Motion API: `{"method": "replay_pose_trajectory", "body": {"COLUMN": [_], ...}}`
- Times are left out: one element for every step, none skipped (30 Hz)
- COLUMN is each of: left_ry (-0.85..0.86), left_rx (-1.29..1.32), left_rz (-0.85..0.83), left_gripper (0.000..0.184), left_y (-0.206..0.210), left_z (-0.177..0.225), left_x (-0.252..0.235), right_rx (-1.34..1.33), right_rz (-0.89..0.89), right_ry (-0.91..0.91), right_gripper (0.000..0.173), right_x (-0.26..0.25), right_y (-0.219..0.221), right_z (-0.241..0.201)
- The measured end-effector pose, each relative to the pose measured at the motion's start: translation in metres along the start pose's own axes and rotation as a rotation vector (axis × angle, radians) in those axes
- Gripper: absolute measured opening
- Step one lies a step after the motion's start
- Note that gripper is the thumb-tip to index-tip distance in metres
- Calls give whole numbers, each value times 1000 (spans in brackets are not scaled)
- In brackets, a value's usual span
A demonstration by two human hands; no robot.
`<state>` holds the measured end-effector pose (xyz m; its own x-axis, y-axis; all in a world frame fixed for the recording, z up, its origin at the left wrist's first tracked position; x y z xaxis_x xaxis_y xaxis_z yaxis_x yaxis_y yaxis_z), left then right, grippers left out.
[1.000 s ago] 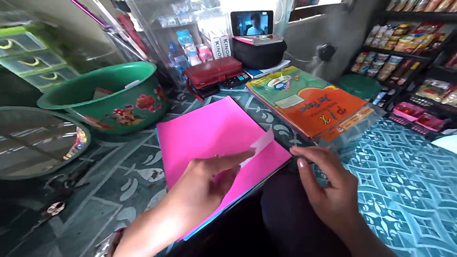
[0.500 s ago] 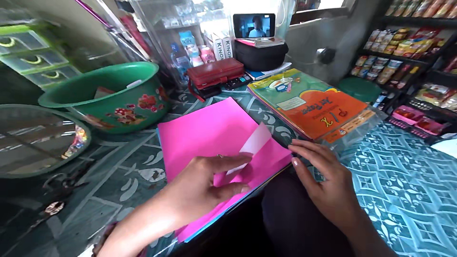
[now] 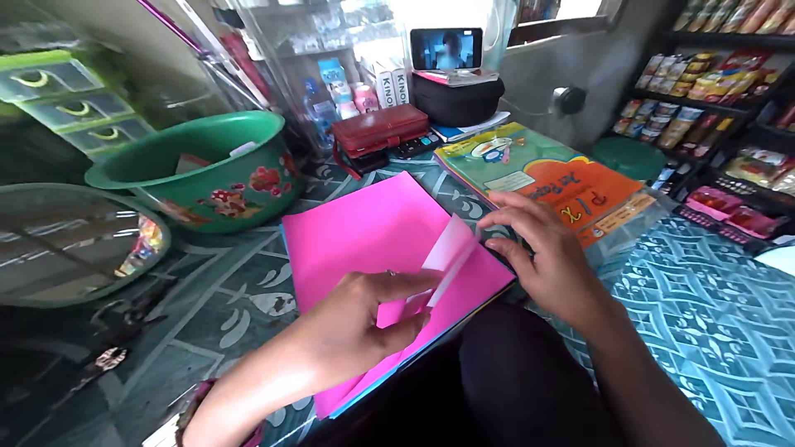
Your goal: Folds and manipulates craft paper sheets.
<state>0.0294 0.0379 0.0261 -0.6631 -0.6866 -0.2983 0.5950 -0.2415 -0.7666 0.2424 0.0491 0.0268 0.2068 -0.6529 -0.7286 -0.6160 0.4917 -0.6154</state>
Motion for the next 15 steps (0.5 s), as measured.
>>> {"method": "replay_pose_trajectory", "body": {"left_ry": [2, 7, 13, 24, 39, 56, 75, 93, 104, 116, 132, 150, 158, 154, 140], "left_rx": [-10, -19, -30, -36, -41, -47, -58, -74, -95, -116, -136, -149, -158, -159, -148], "left_rz": [2, 4, 7, 6, 5, 2, 0, 2, 1, 0, 4, 14, 20, 21, 19], "left_gripper": [37, 36, 36, 36, 36, 36, 36, 37, 37, 39, 41, 43, 45, 49, 54], "left_y": [0, 0, 1, 1, 2, 3, 5, 6, 8, 9, 10, 12, 13, 14, 14], "left_z": [1, 1, 2, 2, 3, 3, 4, 6, 8, 10, 12, 14, 15, 16, 16], "left_x": [0, 1, 1, 1, 1, 1, 0, 0, 1, 1, 1, 1, 1, 1, 1], "right_rx": [11, 12, 2, -10, -24, -41, -58, -68, -77, -88, -99, -105, -106, -104, -99], "right_rz": [-29, -59, -82, -98, -110, -119, -123, -122, -118, -110, -101, -95, -90, -83, -70], "right_ry": [-5, -6, -4, -2, 1, 0, -1, -1, -1, 0, 6, 18, 30, 38, 40], "right_gripper": [22, 23, 24, 24, 22, 20, 19, 18, 19, 21, 23, 25, 27, 28, 28], "right_x": [-4, -6, -8, -9, -10, -10, -10, -9, -8, -7, -6, -5, -5, -4, -3], "right_y": [0, 0, 1, 2, 4, 6, 9, 11, 13, 14, 15, 16, 16, 16, 16], "right_z": [0, 0, 1, 1, 2, 3, 4, 5, 5, 5, 5, 5, 5, 6, 6]}}
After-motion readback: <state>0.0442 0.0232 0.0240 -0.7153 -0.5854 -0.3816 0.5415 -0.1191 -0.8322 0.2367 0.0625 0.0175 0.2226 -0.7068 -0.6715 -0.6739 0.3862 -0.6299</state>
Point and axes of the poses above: each hand's wrist, its own x-axis away from the middle knuckle, its own y-axis out of the palm, z = x × y, the point moved 7 cm from there along -x, towards the middle knuckle, and after that the axes turned 5 degrees about x, right-handed, at the moved point
